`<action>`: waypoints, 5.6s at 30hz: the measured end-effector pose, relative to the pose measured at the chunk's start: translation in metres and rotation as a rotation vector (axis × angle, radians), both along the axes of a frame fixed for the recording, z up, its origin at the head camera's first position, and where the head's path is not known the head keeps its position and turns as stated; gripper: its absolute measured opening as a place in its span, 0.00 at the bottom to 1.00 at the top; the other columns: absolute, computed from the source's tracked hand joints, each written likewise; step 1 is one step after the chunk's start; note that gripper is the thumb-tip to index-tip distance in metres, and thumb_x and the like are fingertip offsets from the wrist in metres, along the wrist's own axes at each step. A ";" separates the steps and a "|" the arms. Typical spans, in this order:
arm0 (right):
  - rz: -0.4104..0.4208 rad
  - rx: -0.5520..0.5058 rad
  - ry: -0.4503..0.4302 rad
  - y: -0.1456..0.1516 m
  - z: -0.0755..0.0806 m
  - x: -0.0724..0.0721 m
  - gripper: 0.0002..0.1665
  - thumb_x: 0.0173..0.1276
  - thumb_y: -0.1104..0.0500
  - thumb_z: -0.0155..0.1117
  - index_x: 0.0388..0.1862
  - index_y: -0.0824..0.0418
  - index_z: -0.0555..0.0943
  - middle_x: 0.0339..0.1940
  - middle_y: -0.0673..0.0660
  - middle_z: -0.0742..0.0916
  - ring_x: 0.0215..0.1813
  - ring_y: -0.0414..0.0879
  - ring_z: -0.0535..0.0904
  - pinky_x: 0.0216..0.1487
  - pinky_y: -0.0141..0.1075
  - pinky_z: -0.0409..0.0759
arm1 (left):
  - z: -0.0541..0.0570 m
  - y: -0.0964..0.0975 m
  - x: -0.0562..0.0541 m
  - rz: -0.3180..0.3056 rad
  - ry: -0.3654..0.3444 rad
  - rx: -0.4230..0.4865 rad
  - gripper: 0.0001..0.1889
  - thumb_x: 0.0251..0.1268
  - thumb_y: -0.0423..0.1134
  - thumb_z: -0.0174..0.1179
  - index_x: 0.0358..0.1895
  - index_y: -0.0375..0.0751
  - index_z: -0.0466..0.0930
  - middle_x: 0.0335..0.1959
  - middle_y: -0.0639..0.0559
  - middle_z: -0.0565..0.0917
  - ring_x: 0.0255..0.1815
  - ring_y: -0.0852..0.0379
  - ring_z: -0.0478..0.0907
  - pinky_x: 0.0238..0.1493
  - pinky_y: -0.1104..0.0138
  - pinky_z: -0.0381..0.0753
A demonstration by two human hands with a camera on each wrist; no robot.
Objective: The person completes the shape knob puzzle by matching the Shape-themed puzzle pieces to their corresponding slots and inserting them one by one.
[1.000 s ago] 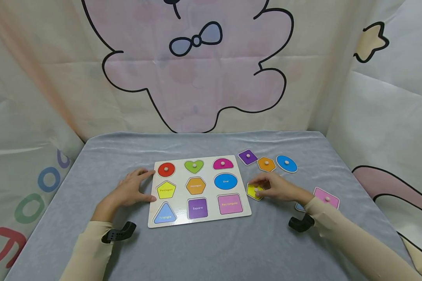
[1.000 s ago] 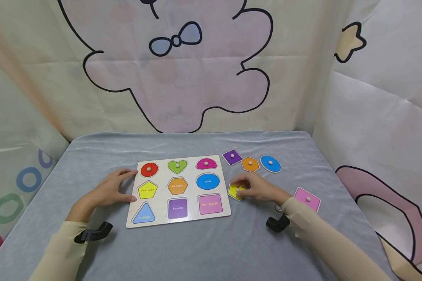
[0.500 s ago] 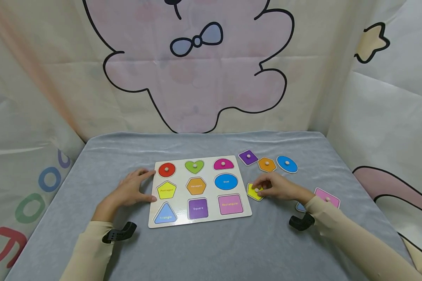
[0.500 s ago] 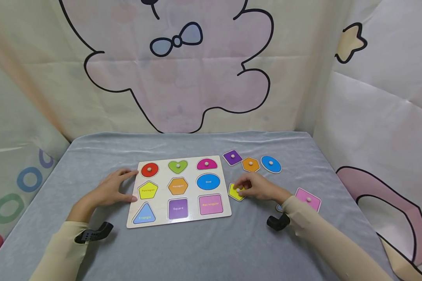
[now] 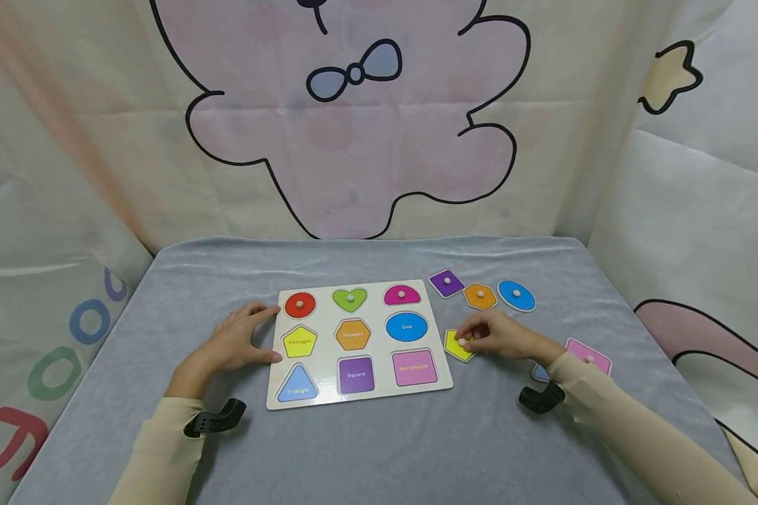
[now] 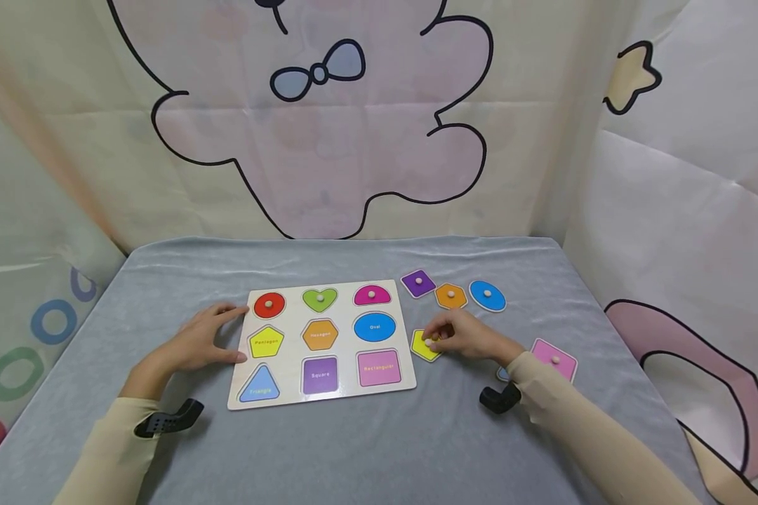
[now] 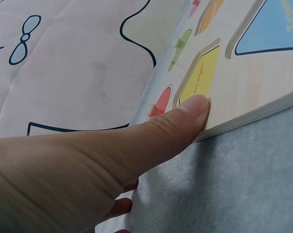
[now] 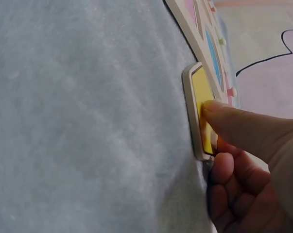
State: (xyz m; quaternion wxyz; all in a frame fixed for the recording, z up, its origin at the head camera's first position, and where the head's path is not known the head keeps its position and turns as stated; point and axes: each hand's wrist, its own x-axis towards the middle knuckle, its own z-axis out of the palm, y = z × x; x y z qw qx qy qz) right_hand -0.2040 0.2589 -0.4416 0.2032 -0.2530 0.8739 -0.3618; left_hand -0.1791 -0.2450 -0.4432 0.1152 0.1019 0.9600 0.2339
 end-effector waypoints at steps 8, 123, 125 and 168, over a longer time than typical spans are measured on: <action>0.011 -0.029 0.004 0.001 -0.001 -0.002 0.09 0.67 0.62 0.70 0.44 0.63 0.89 0.29 0.55 0.84 0.34 0.40 0.75 0.35 0.27 0.76 | 0.000 -0.001 0.000 0.001 -0.004 0.000 0.51 0.49 0.55 0.78 0.77 0.43 0.64 0.73 0.34 0.65 0.72 0.32 0.59 0.68 0.30 0.56; -0.036 -0.176 -0.012 -0.223 0.004 -0.001 0.06 0.67 0.60 0.71 0.40 0.60 0.88 0.26 0.49 0.78 0.30 0.40 0.71 0.29 0.25 0.68 | -0.002 -0.001 -0.003 -0.002 -0.008 -0.023 0.52 0.50 0.57 0.76 0.78 0.43 0.63 0.73 0.33 0.64 0.72 0.31 0.58 0.69 0.30 0.57; -0.027 -0.180 -0.012 -0.227 0.004 -0.001 0.05 0.67 0.60 0.71 0.40 0.60 0.88 0.26 0.49 0.79 0.30 0.40 0.71 0.29 0.25 0.68 | -0.001 -0.002 -0.002 -0.006 -0.007 -0.020 0.52 0.50 0.57 0.76 0.78 0.43 0.63 0.74 0.33 0.64 0.73 0.31 0.58 0.68 0.29 0.57; -0.061 -0.041 0.036 -0.289 -0.004 -0.004 0.04 0.64 0.58 0.74 0.35 0.58 0.89 0.23 0.44 0.77 0.29 0.34 0.71 0.31 0.25 0.65 | -0.001 -0.005 -0.003 -0.036 0.010 0.003 0.51 0.50 0.58 0.76 0.77 0.42 0.64 0.73 0.33 0.64 0.73 0.30 0.59 0.65 0.28 0.58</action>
